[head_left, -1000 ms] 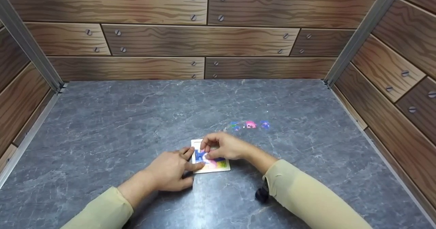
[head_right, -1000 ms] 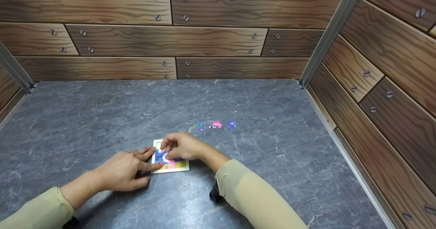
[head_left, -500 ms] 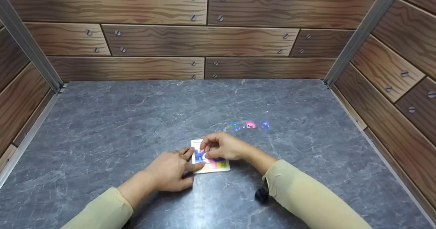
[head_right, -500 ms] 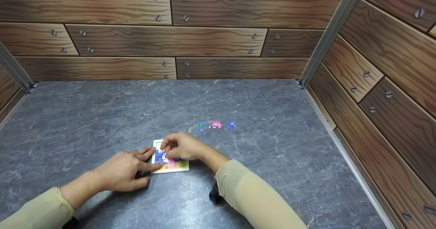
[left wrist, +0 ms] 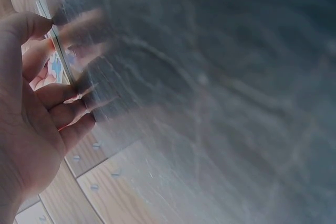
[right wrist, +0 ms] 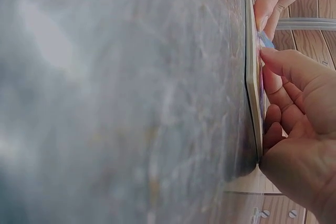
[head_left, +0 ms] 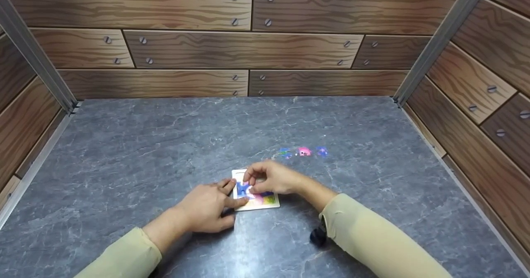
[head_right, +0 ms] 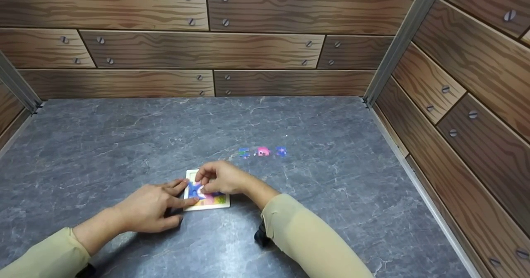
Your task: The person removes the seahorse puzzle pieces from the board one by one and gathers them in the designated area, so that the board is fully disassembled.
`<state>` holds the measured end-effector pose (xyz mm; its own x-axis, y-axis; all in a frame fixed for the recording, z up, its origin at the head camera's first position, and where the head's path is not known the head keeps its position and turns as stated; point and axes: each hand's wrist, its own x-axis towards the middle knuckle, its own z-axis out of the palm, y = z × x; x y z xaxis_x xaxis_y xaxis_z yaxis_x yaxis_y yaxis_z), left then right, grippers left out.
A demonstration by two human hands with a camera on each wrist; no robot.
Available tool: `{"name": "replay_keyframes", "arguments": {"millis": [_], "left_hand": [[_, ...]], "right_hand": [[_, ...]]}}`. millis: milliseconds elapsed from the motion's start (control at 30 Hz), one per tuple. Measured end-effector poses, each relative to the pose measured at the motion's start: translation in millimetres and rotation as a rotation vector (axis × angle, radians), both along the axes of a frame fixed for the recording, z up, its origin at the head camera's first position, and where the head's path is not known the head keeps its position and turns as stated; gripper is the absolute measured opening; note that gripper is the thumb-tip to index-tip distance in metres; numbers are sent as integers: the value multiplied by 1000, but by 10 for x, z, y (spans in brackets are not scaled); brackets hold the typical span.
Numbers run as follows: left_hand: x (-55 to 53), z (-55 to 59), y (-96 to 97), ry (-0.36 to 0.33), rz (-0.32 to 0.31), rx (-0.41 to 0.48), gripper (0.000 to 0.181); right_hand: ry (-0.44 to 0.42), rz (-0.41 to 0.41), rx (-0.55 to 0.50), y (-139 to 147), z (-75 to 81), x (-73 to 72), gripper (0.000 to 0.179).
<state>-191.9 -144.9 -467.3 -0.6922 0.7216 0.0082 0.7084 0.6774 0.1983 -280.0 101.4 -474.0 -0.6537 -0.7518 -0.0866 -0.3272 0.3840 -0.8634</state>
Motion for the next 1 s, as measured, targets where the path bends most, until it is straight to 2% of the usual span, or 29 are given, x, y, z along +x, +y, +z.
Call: {"name": "replay_keyframes", "arguments": {"millis": [467, 1000], "left_hand": [[5, 3, -3, -16, 8, -2, 52], [0, -10, -19, -20, 8, 4, 51]], "right_hand": [[-19, -26, 4, -5, 17, 16, 18], [4, 76, -26, 41, -30, -27, 26]]}}
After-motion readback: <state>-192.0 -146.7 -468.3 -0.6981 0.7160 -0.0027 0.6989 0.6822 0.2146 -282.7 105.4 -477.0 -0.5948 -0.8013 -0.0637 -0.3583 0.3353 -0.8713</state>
